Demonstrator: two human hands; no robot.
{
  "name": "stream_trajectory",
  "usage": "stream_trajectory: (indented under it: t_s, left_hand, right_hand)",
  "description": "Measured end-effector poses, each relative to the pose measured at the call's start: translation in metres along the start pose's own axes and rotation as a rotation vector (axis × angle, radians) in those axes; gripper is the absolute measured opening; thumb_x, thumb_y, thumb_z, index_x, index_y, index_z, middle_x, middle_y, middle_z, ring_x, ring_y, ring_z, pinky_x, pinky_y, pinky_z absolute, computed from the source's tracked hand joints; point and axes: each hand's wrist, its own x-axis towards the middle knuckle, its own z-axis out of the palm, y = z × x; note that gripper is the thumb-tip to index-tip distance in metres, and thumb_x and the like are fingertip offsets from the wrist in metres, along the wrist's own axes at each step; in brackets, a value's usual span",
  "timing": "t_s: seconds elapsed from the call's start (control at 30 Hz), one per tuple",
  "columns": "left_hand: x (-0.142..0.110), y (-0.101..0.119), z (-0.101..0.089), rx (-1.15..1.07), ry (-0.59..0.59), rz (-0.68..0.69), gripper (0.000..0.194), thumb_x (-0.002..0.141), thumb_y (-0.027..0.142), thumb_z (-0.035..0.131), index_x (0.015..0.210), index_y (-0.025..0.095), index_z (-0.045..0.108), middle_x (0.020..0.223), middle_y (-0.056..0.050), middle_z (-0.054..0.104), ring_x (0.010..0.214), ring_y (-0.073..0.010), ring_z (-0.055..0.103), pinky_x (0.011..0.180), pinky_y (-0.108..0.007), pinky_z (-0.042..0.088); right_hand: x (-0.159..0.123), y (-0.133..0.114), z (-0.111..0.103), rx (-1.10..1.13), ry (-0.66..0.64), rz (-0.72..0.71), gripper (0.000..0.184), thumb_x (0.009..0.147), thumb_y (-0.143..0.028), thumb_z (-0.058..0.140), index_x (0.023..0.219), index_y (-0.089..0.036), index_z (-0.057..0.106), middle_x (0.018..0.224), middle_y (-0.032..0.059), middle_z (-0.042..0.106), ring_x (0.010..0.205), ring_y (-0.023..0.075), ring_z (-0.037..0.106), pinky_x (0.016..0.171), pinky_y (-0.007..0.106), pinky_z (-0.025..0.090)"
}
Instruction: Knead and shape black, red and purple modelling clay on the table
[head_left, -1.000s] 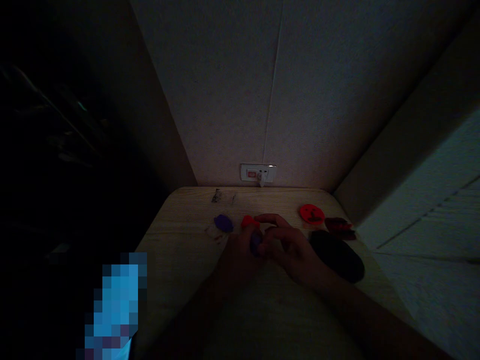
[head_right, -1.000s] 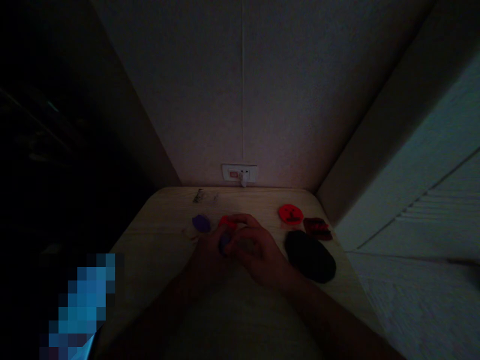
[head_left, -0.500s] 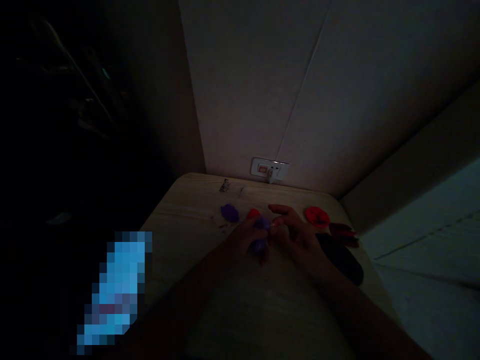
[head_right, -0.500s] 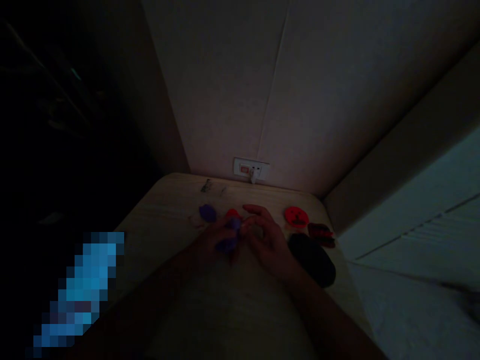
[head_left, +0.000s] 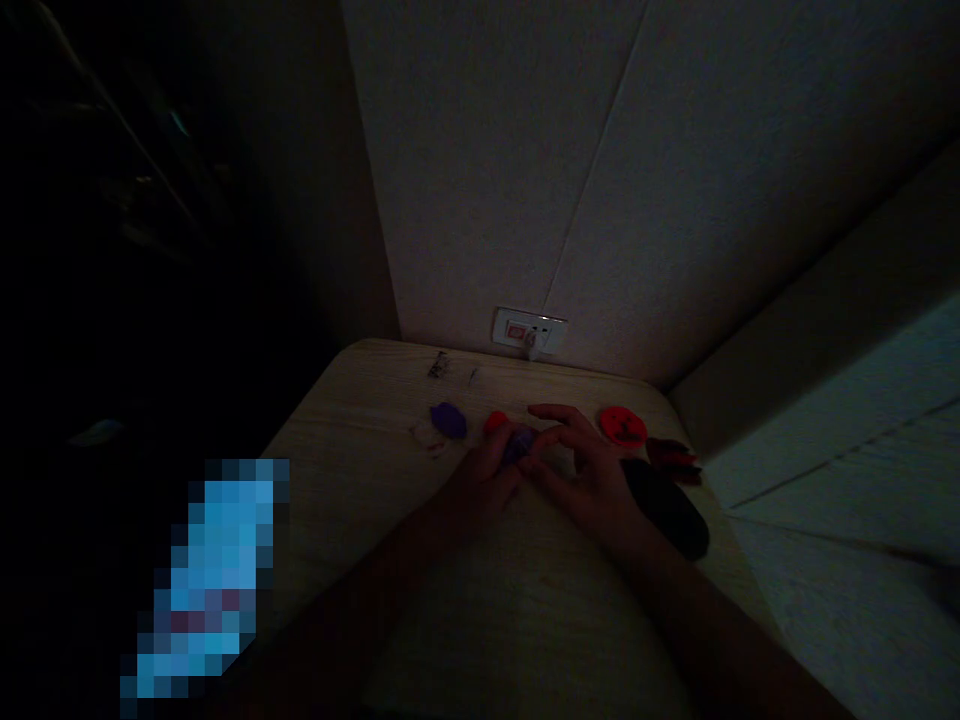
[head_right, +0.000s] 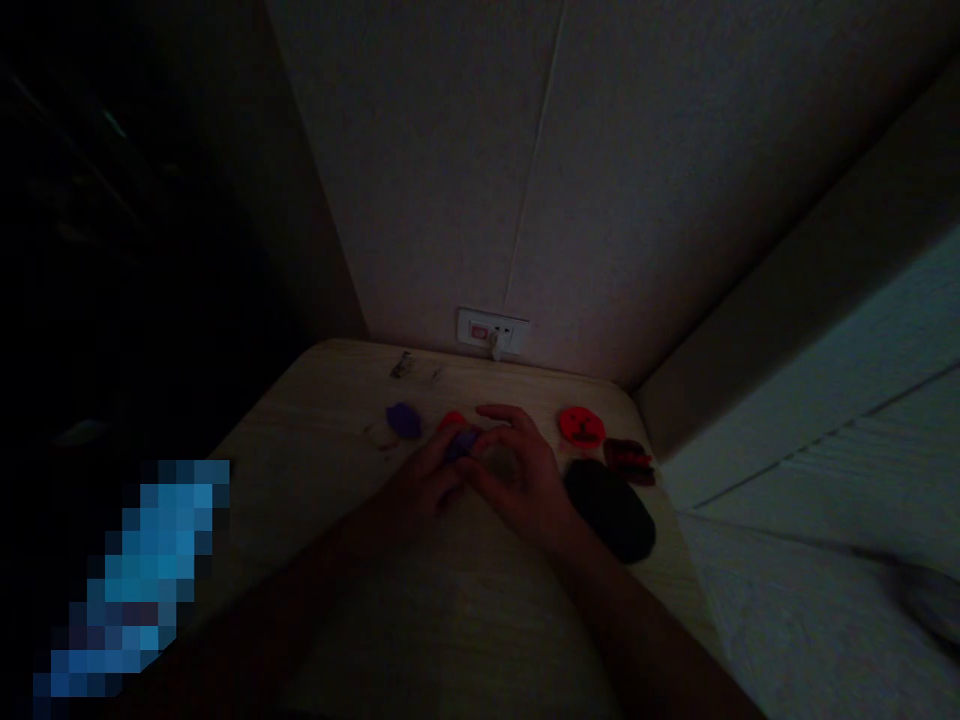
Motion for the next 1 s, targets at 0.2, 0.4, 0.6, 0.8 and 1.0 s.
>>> stream_trajectory:
  t_s: [0.2,0.4,0.6,0.8,1.0]
  left_hand:
    - [0.007,-0.004,-0.004,-0.300,0.016,-0.019,0.055,0.078,0.053,0.067,0.121,0.019,0.063,0.081,-0.002,0.063,0.060,-0.0111,0.052,0.051,-0.023,0.036]
    - [0.004,0.002,-0.001,-0.304,-0.096,0.004,0.063,0.079,0.068,0.066,0.114,0.016,0.063,0.068,0.001,0.057,0.056,-0.0117,0.052,0.051,-0.024,0.043]
    - [-0.001,0.010,0.000,-0.211,-0.066,0.025,0.059,0.083,0.059,0.068,0.127,0.020,0.059,0.081,0.001,0.056,0.062,-0.0100,0.051,0.052,-0.022,0.047]
    - [-0.004,0.017,0.006,-0.050,0.020,0.140,0.043,0.088,0.050,0.064,0.120,0.022,0.059,0.105,-0.004,0.058,0.069,-0.0103,0.055,0.052,-0.020,0.050]
    - [-0.003,0.008,0.008,0.039,0.095,0.136,0.034,0.092,0.042,0.058,0.121,0.023,0.053,0.104,-0.002,0.058,0.063,-0.0085,0.054,0.049,-0.021,0.052]
  right_hand:
    - [0.002,0.000,-0.005,0.102,-0.020,0.018,0.003,0.083,-0.028,0.078,0.084,-0.027,0.076,0.128,0.0072,0.063,0.121,0.0276,0.059,0.106,0.047,0.044]
    - [0.005,0.001,-0.005,0.496,-0.037,0.231,0.010,0.078,-0.037,0.084,0.078,-0.029,0.078,0.134,0.0039,0.061,0.124,0.0265,0.060,0.109,0.048,0.043]
    - [0.003,-0.009,-0.001,0.430,0.020,0.190,0.014,0.073,-0.034,0.088,0.080,-0.028,0.078,0.127,0.0047,0.065,0.122,0.0256,0.060,0.112,0.047,0.041]
    - [0.005,-0.004,-0.004,0.576,-0.039,0.303,0.019,0.071,-0.043,0.088,0.072,-0.027,0.077,0.134,0.0033,0.064,0.125,0.0292,0.060,0.106,0.048,0.047]
    - [0.004,0.000,-0.006,0.187,0.017,0.123,0.017,0.075,-0.041,0.085,0.078,-0.026,0.076,0.132,0.0069,0.063,0.125,0.0291,0.058,0.110,0.049,0.041]
